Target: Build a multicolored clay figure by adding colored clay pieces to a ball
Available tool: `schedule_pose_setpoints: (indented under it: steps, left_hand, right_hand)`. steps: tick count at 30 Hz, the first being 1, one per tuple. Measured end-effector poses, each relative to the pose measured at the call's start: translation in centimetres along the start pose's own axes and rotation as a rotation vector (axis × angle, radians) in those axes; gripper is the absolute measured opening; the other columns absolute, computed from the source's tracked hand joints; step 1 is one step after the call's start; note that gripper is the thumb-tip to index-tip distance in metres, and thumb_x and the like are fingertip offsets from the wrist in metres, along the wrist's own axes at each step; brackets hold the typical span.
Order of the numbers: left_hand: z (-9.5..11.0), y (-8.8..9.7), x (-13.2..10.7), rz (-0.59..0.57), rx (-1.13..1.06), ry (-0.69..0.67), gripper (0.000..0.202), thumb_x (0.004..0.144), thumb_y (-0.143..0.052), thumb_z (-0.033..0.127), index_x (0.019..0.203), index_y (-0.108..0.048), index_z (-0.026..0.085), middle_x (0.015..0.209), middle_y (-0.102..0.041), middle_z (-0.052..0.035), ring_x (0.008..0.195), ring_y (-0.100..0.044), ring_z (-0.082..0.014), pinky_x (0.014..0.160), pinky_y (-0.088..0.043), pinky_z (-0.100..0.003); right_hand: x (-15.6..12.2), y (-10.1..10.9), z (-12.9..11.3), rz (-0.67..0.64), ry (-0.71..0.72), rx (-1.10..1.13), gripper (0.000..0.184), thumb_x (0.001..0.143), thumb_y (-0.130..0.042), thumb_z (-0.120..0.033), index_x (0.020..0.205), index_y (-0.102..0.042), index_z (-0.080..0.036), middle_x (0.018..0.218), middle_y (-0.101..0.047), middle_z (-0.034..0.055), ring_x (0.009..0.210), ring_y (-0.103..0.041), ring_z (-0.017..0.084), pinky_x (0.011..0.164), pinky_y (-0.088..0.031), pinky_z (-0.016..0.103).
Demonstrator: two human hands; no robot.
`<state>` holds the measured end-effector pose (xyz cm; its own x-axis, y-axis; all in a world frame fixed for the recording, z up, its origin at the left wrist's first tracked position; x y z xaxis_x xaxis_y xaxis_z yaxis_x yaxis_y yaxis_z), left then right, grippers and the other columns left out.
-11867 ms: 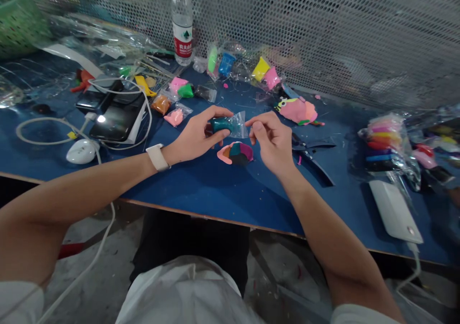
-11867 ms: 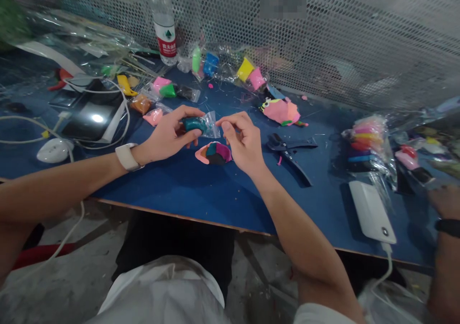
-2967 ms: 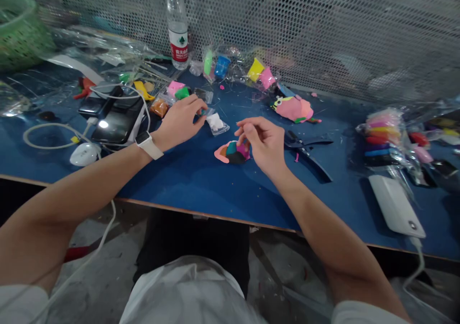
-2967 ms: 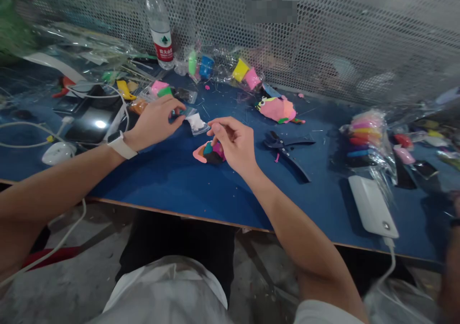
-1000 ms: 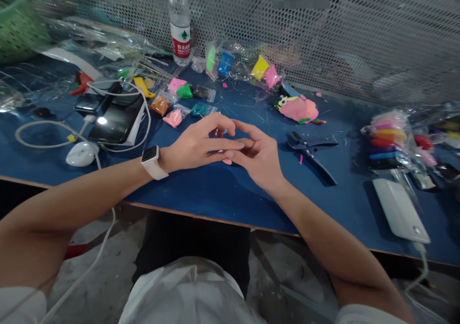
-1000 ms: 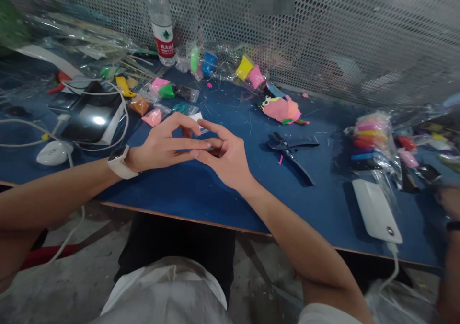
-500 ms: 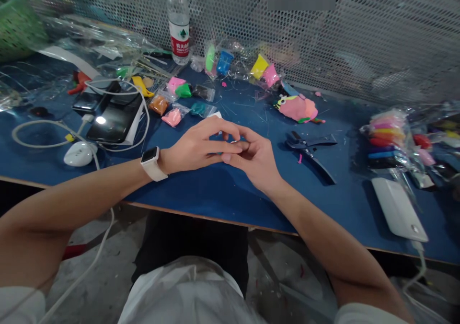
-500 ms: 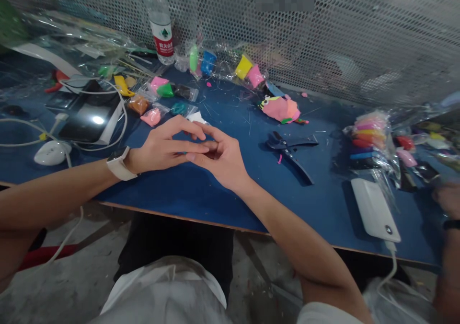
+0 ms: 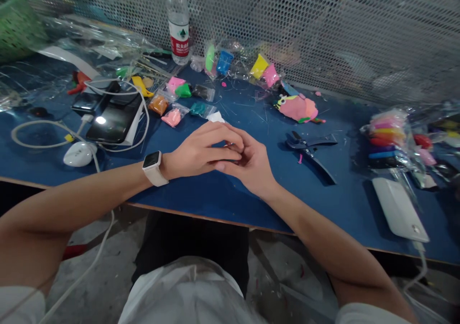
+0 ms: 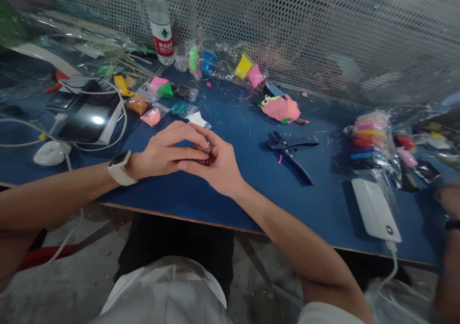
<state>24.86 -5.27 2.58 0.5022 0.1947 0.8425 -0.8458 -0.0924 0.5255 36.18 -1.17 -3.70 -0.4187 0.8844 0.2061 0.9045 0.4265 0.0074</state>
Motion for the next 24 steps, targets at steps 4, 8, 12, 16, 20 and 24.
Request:
schedule_pose_setpoints:
  steps: [4, 8, 12, 16, 20, 24]
  left_hand:
    - [0.0, 0.1, -0.1, 0.002, -0.022, -0.015, 0.025, 0.122, -0.058, 0.039, 0.123, -0.079, 0.027, 0.12, -0.084, -0.0097, 0.113, -0.08, -0.0234, 0.103, -0.064, -0.043]
    - [0.2, -0.2, 0.0, -0.018, -0.001, -0.024, 0.023, 0.122, -0.058, 0.037, 0.123, -0.079, 0.027, 0.119, -0.084, -0.0091, 0.112, -0.079, -0.0239, 0.1, -0.063, -0.042]
    - [0.1, 0.1, 0.1, 0.003, 0.014, -0.024, 0.019, 0.121, -0.06, 0.034, 0.12, -0.077, 0.027, 0.118, -0.084, -0.0087, 0.11, -0.078, -0.0239, 0.098, -0.063, -0.042]
    - [-0.3, 0.4, -0.1, 0.018, 0.1, -0.03, 0.022, 0.121, -0.061, 0.038, 0.134, -0.077, 0.028, 0.119, -0.083, -0.0086, 0.107, -0.077, -0.0228, 0.094, -0.062, -0.041]
    - [-1.0, 0.6, -0.1, 0.014, 0.142, -0.01, 0.025, 0.12, -0.064, 0.042, 0.138, -0.078, 0.032, 0.119, -0.083, -0.0069, 0.105, -0.077, -0.0222, 0.093, -0.06, -0.042]
    - [-1.1, 1.2, 0.1, 0.041, 0.122, -0.017, 0.016, 0.118, -0.07, 0.037, 0.129, -0.079, 0.031, 0.117, -0.084, -0.0059, 0.102, -0.077, -0.0216, 0.091, -0.058, -0.042]
  right_hand:
    - [0.0, -0.1, -0.2, 0.006, 0.035, -0.007, 0.091, 0.074, -0.109, -0.059, 0.153, -0.074, -0.031, 0.127, -0.084, 0.0051, 0.109, -0.082, 0.026, 0.092, -0.075, 0.04]
    - [0.0, -0.2, -0.2, 0.009, 0.02, -0.011, 0.089, 0.075, -0.109, -0.057, 0.153, -0.074, -0.031, 0.138, -0.083, 0.0073, 0.121, -0.082, 0.03, 0.101, -0.074, 0.045]
    - [0.0, 0.2, -0.1, 0.03, 0.005, 0.005, 0.094, 0.072, -0.11, -0.058, 0.154, -0.073, -0.033, 0.135, -0.085, 0.0057, 0.111, -0.084, 0.029, 0.096, -0.076, 0.044]
    - [-0.1, 1.0, -0.1, 0.066, -0.019, 0.004, 0.092, 0.076, -0.107, -0.062, 0.155, -0.072, -0.032, 0.114, -0.088, 0.0032, 0.102, -0.085, 0.028, 0.094, -0.076, 0.044]
    - [0.0, 1.6, -0.1, 0.084, -0.056, 0.02, 0.093, 0.077, -0.107, -0.061, 0.158, -0.071, -0.032, 0.102, -0.09, 0.0008, 0.098, -0.087, 0.028, 0.096, -0.077, 0.047]
    - [0.2, 2.0, 0.0, 0.101, -0.07, 0.04, 0.091, 0.077, -0.107, -0.062, 0.155, -0.072, -0.033, 0.102, -0.091, 0.0001, 0.086, -0.086, 0.025, 0.091, -0.078, 0.046]
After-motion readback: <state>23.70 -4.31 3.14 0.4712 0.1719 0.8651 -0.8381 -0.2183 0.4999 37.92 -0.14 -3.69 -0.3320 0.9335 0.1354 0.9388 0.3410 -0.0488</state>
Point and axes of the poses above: each hand's wrist, its own x-axis towards the middle knuckle, its own y-axis out of the back of the hand, z = x × y, the point moved 10 cm from there along x, towards the middle knuckle
